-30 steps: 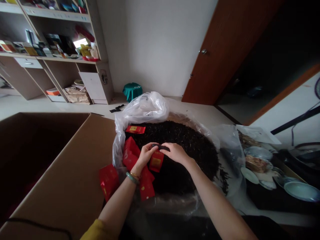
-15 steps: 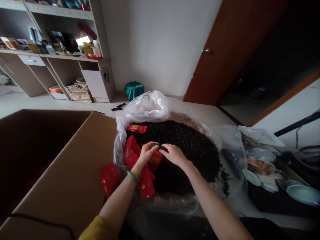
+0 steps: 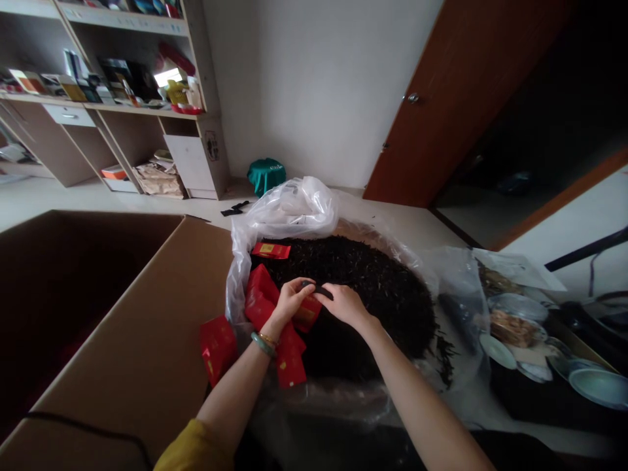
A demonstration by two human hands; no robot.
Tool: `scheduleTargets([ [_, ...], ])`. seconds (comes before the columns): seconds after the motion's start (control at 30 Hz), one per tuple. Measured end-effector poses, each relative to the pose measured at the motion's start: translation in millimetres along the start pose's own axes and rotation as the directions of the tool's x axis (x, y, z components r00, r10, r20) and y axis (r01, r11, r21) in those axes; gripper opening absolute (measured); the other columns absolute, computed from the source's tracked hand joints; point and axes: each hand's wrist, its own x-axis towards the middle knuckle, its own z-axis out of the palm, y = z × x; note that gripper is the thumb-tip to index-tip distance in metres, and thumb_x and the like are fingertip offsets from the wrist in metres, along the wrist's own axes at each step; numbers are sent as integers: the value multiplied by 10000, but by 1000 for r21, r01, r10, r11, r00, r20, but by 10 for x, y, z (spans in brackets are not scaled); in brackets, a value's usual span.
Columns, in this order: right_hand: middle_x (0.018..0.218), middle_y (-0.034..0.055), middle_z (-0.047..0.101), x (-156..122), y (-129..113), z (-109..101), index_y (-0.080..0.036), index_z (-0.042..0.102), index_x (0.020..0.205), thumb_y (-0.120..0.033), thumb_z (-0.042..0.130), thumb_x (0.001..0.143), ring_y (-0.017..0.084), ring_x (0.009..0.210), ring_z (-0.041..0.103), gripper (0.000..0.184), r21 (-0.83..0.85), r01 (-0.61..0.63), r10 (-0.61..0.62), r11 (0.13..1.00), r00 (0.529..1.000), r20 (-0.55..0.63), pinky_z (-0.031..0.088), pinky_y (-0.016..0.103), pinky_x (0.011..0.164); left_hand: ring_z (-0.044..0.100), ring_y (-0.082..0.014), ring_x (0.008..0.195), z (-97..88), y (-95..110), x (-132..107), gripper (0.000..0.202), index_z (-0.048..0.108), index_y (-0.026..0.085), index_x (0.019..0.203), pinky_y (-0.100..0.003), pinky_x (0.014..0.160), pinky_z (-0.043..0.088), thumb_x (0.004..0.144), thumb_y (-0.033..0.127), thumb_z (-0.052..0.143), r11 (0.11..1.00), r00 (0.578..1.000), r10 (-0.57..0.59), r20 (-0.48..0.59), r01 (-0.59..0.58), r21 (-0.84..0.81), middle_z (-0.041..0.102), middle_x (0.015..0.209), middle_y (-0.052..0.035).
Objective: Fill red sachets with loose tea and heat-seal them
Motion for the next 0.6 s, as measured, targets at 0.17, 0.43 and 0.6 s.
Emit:
scheduleTargets([
  [0.17,858,62,733,23,95,58,-224,673,906,-409,496,895,210,806,682,257,39,12,-9,999,996,-85,411,248,642,649,-177,837,32,-13,15,469,662,141,990,-270,770,497,614,393,784,999,1000,-2,2,2,-41,712,925,-59],
  [0.43,907,56,731,65,241,70,-225,657,1018,-457,580,828,212,838,683,310,267,43,11,963,981,-196,471,259,699,601,-124,598,61,-20,-3,424,655,111,786,-236,602,476,549,425,812,993,989,-120,84,121,-6,682,707,-14],
  [0.6,978,64,725,53,381,73,-222,631,1095,-482,568,829,222,886,681,377,324,59,18,944,973,-231,492,285,761,600,-116,605,74,18,5,436,630,129,833,-222,595,478,522,363,826,991,994,-98,-57,92,-101,678,720,-4],
])
